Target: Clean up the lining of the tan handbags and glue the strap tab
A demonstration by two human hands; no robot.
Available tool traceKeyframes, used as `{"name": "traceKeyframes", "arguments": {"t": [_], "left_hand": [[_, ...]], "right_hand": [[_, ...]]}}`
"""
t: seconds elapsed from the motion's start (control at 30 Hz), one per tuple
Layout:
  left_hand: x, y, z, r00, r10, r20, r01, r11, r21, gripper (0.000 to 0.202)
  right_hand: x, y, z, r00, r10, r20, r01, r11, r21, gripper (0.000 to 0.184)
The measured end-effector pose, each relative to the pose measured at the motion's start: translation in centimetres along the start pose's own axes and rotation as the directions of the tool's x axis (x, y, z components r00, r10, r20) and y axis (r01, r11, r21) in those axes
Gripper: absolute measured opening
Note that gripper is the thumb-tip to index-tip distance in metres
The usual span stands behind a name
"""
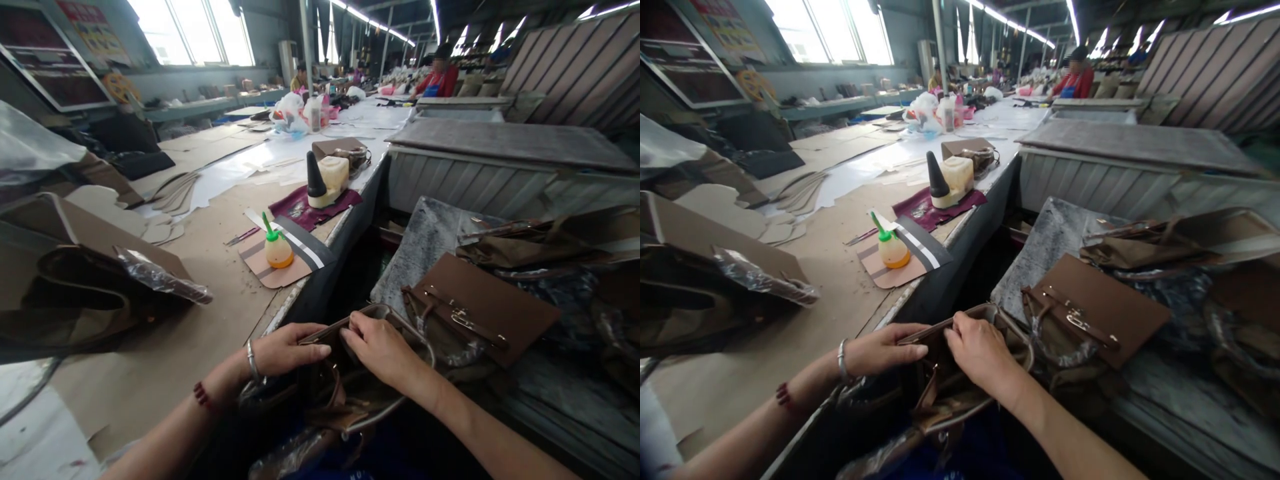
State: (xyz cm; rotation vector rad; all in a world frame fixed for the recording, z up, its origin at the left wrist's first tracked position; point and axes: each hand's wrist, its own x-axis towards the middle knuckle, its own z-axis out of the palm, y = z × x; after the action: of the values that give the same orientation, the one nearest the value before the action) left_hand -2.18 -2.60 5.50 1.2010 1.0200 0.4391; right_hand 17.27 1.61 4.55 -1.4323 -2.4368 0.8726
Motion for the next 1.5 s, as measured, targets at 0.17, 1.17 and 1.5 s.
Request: {"name": "traceKeyframes", "arguments": {"t": [0.17,1.17,1.5], "left_hand": [[1.0,-1.6,0.1,0.996,0.056,-0.067,-0.058,0.998,-0.021,0.044],[1.4,-2.8,-1.2,0.952,0.118,-0.282,-0.049,0.970,0.240,0.034],[1.4,-2.9,-0.5,0.927,0.140,-0.349,-0.049,0.965,0.257,0.033]], "right_hand": [[-0.2,0.2,0.1,0.998,-0.048,0.029,0.047,0.999,0.025,0.016],[2.2,-0.5,0.2,0.993,-0.117,0.009,0.112,0.923,-0.368,0.011],[2.4,-0.6,0.4,0.994,-0.103,0.034,0.109,0.928,-0.357,0.014]]}}
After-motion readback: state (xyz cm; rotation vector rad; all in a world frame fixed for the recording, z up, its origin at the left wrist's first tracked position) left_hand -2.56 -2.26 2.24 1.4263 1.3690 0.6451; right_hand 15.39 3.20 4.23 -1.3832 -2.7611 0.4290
